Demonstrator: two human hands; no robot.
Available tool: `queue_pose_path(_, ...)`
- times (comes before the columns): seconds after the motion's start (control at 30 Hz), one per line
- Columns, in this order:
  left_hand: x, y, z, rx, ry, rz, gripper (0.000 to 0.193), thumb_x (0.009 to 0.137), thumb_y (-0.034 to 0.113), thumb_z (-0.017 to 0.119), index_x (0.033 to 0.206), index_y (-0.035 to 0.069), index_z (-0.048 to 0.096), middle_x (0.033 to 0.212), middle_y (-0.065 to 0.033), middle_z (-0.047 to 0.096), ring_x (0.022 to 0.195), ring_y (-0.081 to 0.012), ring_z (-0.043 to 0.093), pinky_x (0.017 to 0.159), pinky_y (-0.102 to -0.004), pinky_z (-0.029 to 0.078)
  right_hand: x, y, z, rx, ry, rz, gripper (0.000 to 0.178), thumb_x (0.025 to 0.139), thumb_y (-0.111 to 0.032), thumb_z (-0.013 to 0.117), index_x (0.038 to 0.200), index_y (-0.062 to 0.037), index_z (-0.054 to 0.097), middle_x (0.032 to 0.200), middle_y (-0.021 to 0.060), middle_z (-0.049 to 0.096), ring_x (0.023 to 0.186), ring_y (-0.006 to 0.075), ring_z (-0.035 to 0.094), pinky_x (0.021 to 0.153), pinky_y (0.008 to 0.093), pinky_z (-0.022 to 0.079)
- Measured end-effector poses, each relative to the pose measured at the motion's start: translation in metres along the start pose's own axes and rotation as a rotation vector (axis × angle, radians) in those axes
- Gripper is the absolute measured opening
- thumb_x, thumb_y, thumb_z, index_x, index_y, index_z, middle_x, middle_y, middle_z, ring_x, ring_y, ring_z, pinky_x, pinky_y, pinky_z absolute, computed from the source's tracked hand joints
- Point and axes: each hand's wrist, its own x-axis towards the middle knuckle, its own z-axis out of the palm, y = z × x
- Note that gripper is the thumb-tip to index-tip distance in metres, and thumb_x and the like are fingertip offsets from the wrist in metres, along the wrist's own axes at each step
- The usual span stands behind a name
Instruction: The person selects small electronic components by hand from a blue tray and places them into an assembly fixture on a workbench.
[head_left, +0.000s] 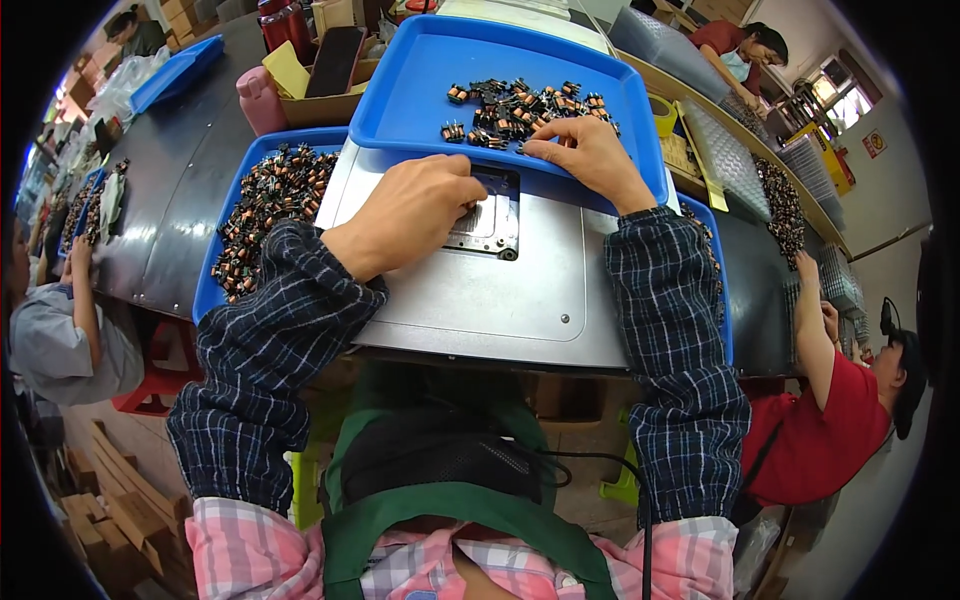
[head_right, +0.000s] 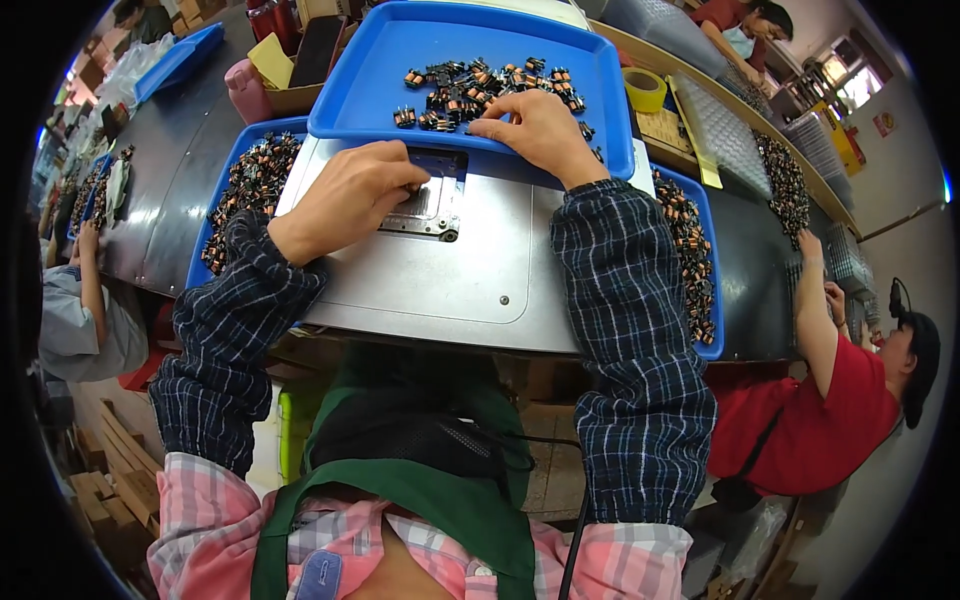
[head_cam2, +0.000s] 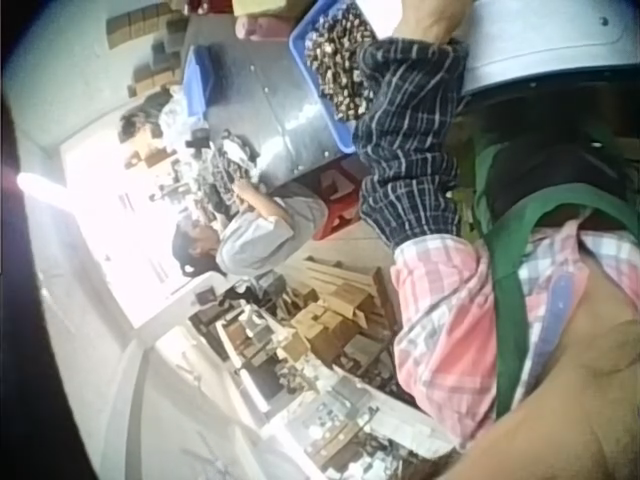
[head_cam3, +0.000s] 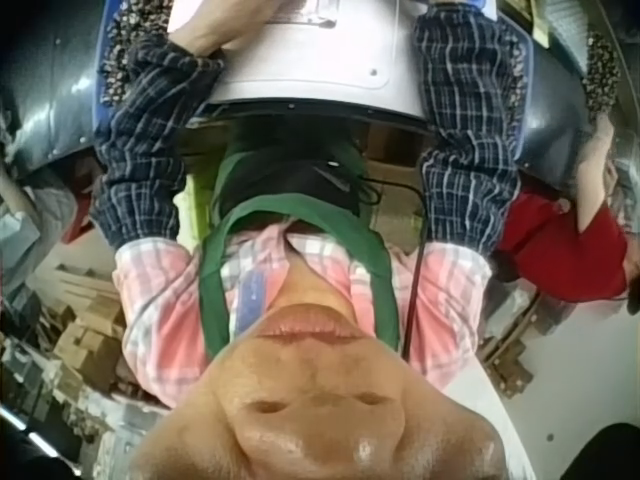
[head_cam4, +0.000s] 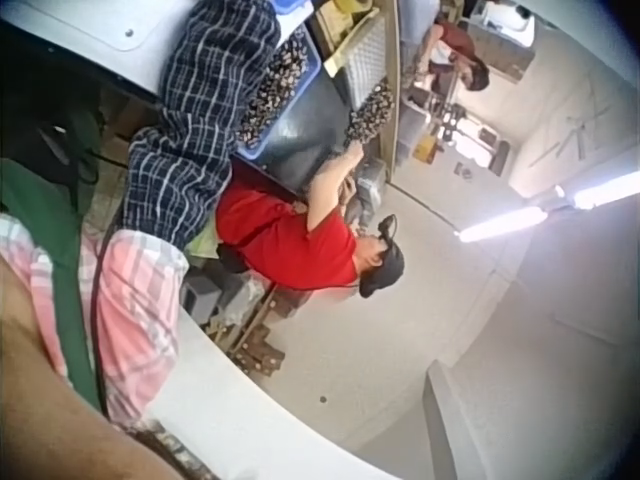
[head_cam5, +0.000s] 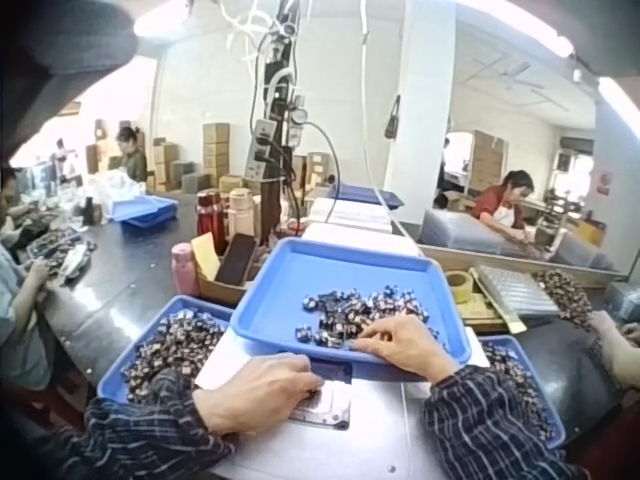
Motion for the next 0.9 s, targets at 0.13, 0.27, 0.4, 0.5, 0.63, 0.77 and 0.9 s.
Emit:
queue_pose_path(0.13,0.002,0.001,0.0,0.007,-0.054,-0.025,0.017,0.07,0.0,0.053,0.083,0.001,0.063,0.08,-0.0096,0.055,0.081,-0.0268,0.054,0.069,-0.0366,0.043,0.003,0.003,0.004,-0.042,0.018,-0.014,0.021,0.074,-0.021,0.066,0.085,-0.003,0.067,0.061,0.0044,0.057,0.054,0.0093,0.047,0.048,0.0234,0.036)
queue_pose_path(0.27,0.003,0.003,0.002,0.044,-0.021,0.016,0.017,0.07,-0.001,0.053,0.083,0.002,0.063,0.079,-0.0096,0.054,0.081,-0.0265,0.053,0.069,-0.0361,0.043,0.001,0.006,0.003,-0.134,0.159,-0.078,0.02,0.073,-0.019,0.066,0.085,-0.0019,0.067,0.062,0.005,0.058,0.054,0.0093,0.048,0.048,0.023,0.036)
queue_pose_path(0.4,-0.005,-0.001,0.0,-0.039,0.028,-0.013,0.018,0.072,0.0,0.053,0.088,0.001,0.062,0.08,-0.0101,0.055,0.08,-0.0271,0.054,0.069,-0.0354,0.043,0.005,0.002,0.005,-0.087,0.026,0.002,0.023,0.071,-0.026,0.066,0.084,-0.0061,0.067,0.076,0.0098,0.062,0.068,0.0199,0.058,0.066,0.0298,0.047)
queue_pose_path(0.5,-0.011,-0.001,-0.011,-0.129,0.161,-0.064,0.019,0.074,-0.001,0.053,0.091,0.001,0.06,0.082,-0.0109,0.055,0.078,-0.0277,0.054,0.069,-0.0344,0.044,0.003,0.005,-0.001,-0.052,0.003,0.037,0.025,0.068,-0.023,0.068,0.084,-0.0031,0.067,0.073,0.0104,0.062,0.066,0.0195,0.058,0.064,0.0289,0.047)
queue_pose_path(0.63,-0.038,-0.023,-0.03,-0.066,0.39,-0.264,0.021,0.074,-0.002,0.054,0.094,0.001,0.06,0.083,-0.0111,0.057,0.077,-0.026,0.056,0.07,-0.0321,0.045,0.004,0.008,0.001,0.126,-0.008,0.097,0.028,0.062,-0.02,0.071,0.079,0.0012,0.065,0.069,0.0104,0.061,0.063,0.0176,0.057,0.061,0.0269,0.046)
queue_pose_path(0.77,-0.054,-0.049,-0.037,0.245,0.506,-0.332,0.019,0.073,0.0,0.056,0.092,0.001,0.061,0.085,-0.0106,0.058,0.08,-0.026,0.056,0.072,-0.0326,0.044,0.002,0.008,0.003,0.099,0.087,0.049,0.023,0.06,-0.018,0.071,0.071,0.0007,0.062,0.066,0.0087,0.06,0.062,0.0166,0.056,0.06,0.0265,0.045)
queue_pose_path(0.9,-0.027,-0.042,-0.034,0.111,0.499,-0.207,0.017,0.073,0.002,0.057,0.09,0.002,0.061,0.085,-0.0111,0.058,0.082,-0.0274,0.055,0.074,-0.0333,0.044,-0.001,0.009,0.0,0.036,0.204,-0.051,0.02,0.062,-0.014,0.071,0.068,-0.0035,0.056,0.065,0.0018,0.055,0.059,0.0098,0.049,0.053,0.023,0.041)
